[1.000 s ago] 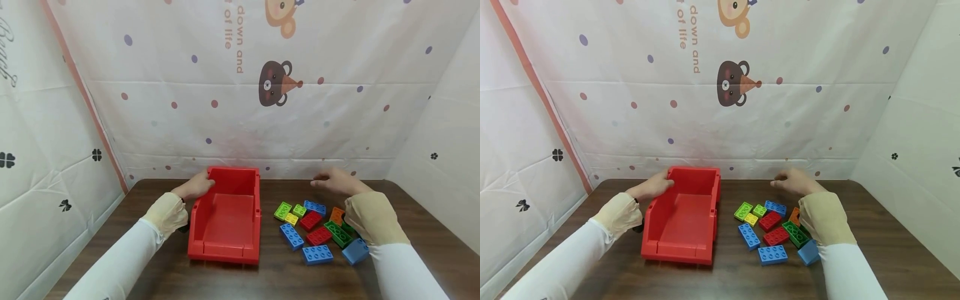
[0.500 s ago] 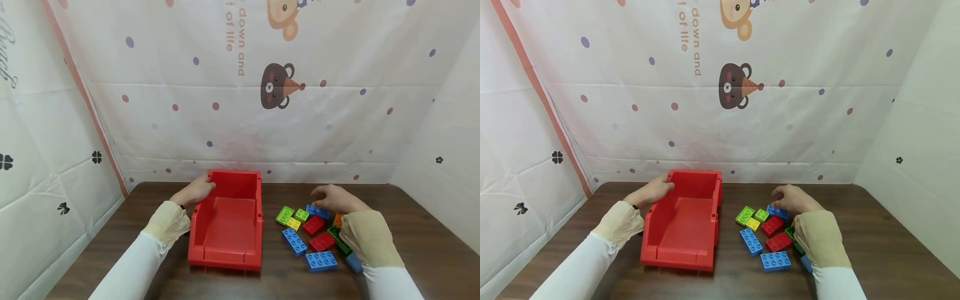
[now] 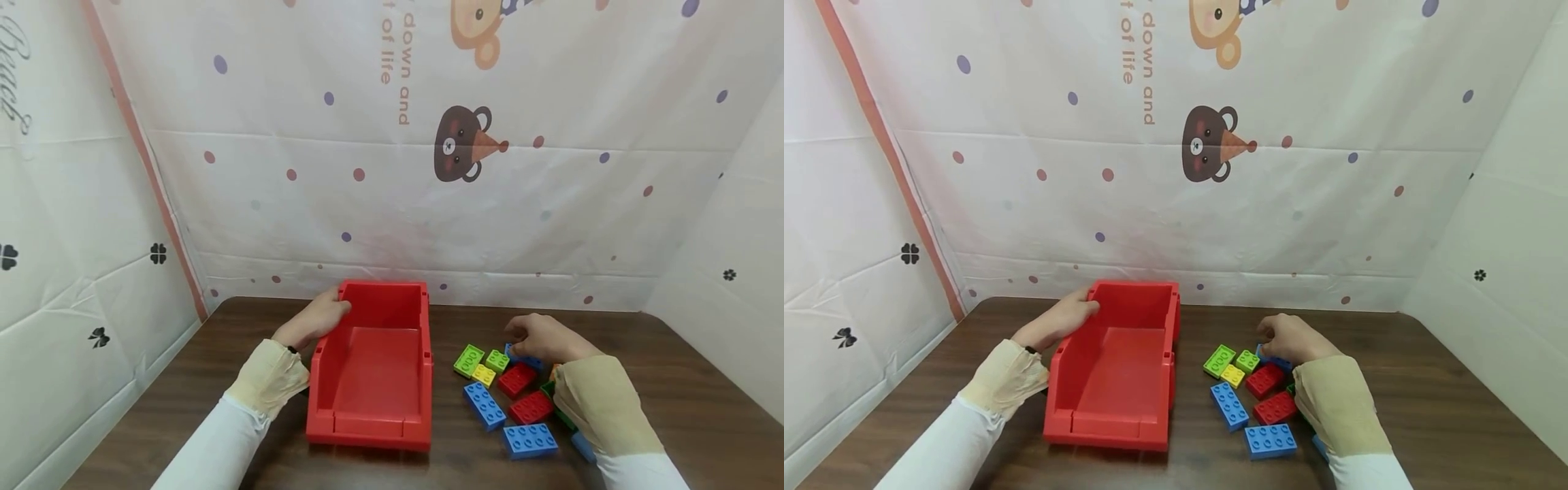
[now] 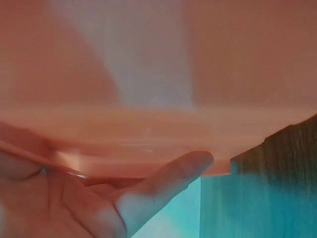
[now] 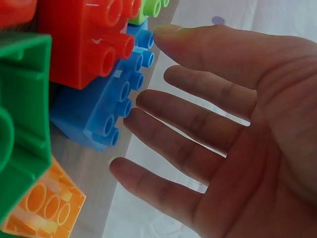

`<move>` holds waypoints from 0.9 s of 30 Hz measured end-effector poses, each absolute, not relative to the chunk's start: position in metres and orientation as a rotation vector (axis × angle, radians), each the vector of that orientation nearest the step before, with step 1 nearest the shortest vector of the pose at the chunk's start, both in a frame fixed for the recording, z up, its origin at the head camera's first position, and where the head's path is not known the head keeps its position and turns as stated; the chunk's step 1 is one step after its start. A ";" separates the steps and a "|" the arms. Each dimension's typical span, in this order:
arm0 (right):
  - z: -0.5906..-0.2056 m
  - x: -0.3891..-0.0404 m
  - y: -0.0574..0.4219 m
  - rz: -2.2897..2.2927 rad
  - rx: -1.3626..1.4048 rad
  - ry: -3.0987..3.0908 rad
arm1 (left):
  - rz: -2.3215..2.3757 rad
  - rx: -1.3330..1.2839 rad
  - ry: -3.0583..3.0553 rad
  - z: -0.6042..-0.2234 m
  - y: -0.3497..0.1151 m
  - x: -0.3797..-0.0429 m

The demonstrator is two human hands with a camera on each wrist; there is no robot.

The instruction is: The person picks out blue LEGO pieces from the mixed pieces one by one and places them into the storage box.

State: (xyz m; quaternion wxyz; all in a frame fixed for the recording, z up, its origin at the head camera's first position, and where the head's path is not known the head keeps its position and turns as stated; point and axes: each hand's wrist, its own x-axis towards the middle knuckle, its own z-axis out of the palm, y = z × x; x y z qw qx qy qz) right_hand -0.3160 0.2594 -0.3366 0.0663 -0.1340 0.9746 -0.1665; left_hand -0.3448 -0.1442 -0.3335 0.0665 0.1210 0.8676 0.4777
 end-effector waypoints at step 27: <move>-0.342 -0.319 0.258 -0.423 -0.360 2.909 | 1.593 0.247 2.592 -0.333 -0.138 -0.336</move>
